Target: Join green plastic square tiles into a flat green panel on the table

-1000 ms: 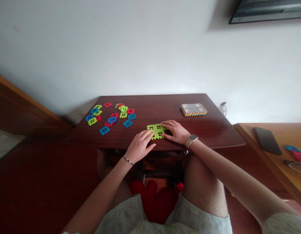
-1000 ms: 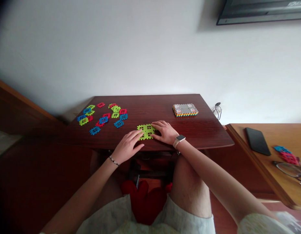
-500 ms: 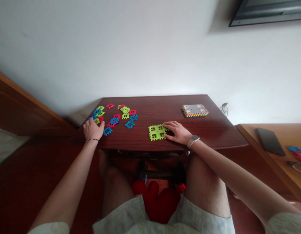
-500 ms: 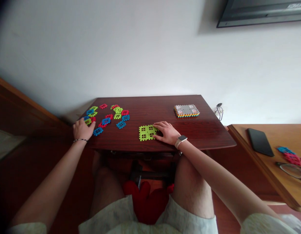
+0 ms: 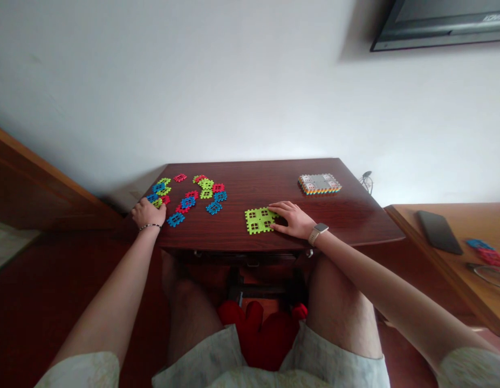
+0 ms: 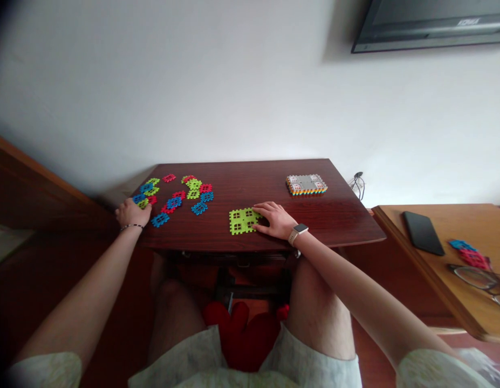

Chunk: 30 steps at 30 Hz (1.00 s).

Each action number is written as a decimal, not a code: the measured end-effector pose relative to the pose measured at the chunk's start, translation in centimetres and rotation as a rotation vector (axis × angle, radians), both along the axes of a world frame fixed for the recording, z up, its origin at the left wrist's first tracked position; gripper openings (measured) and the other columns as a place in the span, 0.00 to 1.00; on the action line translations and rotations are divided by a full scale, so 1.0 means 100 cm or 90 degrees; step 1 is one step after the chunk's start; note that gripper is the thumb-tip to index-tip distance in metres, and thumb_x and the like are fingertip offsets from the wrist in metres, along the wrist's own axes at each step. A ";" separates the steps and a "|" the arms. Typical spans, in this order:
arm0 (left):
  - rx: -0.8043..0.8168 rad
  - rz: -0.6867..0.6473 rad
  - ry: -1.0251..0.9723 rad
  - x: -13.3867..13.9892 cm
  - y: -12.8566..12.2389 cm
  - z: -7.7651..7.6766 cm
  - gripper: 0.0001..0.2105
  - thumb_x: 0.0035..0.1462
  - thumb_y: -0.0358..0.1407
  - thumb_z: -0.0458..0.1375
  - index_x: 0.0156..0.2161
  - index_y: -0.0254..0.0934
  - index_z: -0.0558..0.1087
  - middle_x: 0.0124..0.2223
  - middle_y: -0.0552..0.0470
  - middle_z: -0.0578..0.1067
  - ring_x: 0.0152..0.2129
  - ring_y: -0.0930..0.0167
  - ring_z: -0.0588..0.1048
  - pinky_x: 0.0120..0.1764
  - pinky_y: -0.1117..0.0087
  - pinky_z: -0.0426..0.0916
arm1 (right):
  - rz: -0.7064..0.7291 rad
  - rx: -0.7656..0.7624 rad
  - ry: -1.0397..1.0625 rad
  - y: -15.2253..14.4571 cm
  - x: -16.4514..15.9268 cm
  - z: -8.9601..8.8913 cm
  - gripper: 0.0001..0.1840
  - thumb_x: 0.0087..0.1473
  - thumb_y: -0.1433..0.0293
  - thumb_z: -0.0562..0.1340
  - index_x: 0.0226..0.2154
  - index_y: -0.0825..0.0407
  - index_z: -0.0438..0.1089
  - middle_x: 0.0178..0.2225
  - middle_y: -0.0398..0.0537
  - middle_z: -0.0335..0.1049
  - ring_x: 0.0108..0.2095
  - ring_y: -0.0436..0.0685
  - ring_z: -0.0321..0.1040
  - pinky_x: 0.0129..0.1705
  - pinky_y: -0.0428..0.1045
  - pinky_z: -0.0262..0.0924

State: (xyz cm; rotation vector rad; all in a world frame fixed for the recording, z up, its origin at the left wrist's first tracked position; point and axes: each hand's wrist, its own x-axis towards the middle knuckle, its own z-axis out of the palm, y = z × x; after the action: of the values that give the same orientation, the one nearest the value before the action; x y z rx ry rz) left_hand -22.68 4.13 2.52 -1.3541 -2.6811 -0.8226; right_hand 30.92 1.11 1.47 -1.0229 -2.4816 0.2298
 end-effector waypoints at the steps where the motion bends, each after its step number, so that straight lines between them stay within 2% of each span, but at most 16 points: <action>1: -0.003 0.002 0.001 -0.001 0.001 0.001 0.26 0.60 0.43 0.64 0.57 0.28 0.66 0.65 0.20 0.70 0.65 0.38 0.67 0.61 0.41 0.66 | 0.000 0.000 0.001 0.000 0.000 0.000 0.34 0.69 0.49 0.65 0.69 0.47 0.70 0.67 0.58 0.73 0.66 0.73 0.67 0.68 0.72 0.64; 5: 0.031 -0.040 -0.014 -0.001 0.002 0.005 0.31 0.56 0.39 0.68 0.61 0.28 0.66 0.63 0.28 0.73 0.64 0.44 0.69 0.68 0.44 0.62 | 0.000 0.003 0.008 0.000 0.000 0.000 0.33 0.69 0.49 0.65 0.69 0.46 0.70 0.67 0.58 0.73 0.66 0.73 0.67 0.68 0.72 0.64; 8: 0.152 -0.162 -0.019 0.017 -0.002 0.006 0.36 0.55 0.33 0.69 0.68 0.33 0.63 0.63 0.37 0.72 0.64 0.51 0.69 0.69 0.49 0.65 | 0.003 0.002 0.009 0.000 0.000 0.000 0.33 0.69 0.49 0.65 0.69 0.46 0.70 0.67 0.58 0.73 0.66 0.73 0.68 0.68 0.72 0.64; 11: 0.234 -0.340 -0.104 0.055 -0.009 0.005 0.40 0.57 0.31 0.68 0.72 0.38 0.59 0.64 0.41 0.70 0.58 0.57 0.74 0.60 0.55 0.76 | 0.000 0.001 0.009 0.000 0.000 0.000 0.34 0.69 0.49 0.65 0.70 0.45 0.70 0.66 0.58 0.73 0.66 0.73 0.68 0.68 0.73 0.64; 13: 0.257 -0.429 -0.138 0.089 -0.016 0.006 0.41 0.57 0.30 0.68 0.73 0.40 0.58 0.63 0.41 0.71 0.59 0.58 0.75 0.58 0.56 0.77 | -0.003 0.000 0.009 0.000 0.000 -0.001 0.34 0.68 0.50 0.66 0.70 0.45 0.70 0.67 0.58 0.73 0.66 0.74 0.68 0.67 0.73 0.64; 17: 0.274 -0.591 -0.127 0.156 -0.034 0.009 0.37 0.61 0.29 0.66 0.73 0.44 0.61 0.63 0.42 0.73 0.61 0.59 0.74 0.60 0.55 0.76 | -0.003 -0.003 0.010 0.000 0.000 0.000 0.34 0.68 0.49 0.66 0.70 0.46 0.70 0.67 0.58 0.73 0.66 0.73 0.67 0.68 0.73 0.64; 20: 0.298 -0.681 -0.075 0.199 -0.045 0.009 0.35 0.64 0.28 0.63 0.73 0.44 0.61 0.63 0.42 0.74 0.63 0.59 0.73 0.68 0.51 0.69 | -0.001 -0.005 0.008 0.000 0.000 0.000 0.34 0.69 0.49 0.65 0.69 0.47 0.70 0.67 0.58 0.73 0.67 0.73 0.67 0.69 0.72 0.63; 22: 0.290 -0.730 -0.055 0.222 -0.048 0.008 0.35 0.64 0.27 0.62 0.74 0.44 0.61 0.63 0.42 0.75 0.64 0.59 0.73 0.69 0.50 0.68 | 0.008 -0.005 0.011 0.000 0.000 0.000 0.33 0.70 0.49 0.64 0.69 0.47 0.70 0.67 0.58 0.73 0.67 0.72 0.67 0.69 0.72 0.63; 25: 0.268 -0.769 -0.080 0.250 -0.047 0.005 0.36 0.64 0.25 0.61 0.74 0.45 0.60 0.63 0.42 0.75 0.63 0.60 0.73 0.67 0.51 0.70 | 0.020 -0.001 0.030 0.001 0.001 0.001 0.33 0.71 0.49 0.63 0.70 0.47 0.68 0.66 0.58 0.73 0.67 0.72 0.67 0.70 0.72 0.63; 30: 0.254 -0.794 -0.086 0.277 -0.044 0.002 0.36 0.65 0.26 0.61 0.75 0.45 0.59 0.64 0.43 0.76 0.64 0.59 0.73 0.68 0.48 0.70 | 0.023 0.005 0.086 -0.001 0.002 0.003 0.34 0.69 0.51 0.64 0.71 0.47 0.65 0.65 0.60 0.73 0.65 0.74 0.68 0.68 0.72 0.64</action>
State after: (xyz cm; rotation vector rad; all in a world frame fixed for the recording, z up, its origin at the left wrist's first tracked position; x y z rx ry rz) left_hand 5.03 -0.25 2.71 -2.7975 -1.2933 -1.3705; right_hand 31.16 1.04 1.80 -0.9287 -2.3787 0.2899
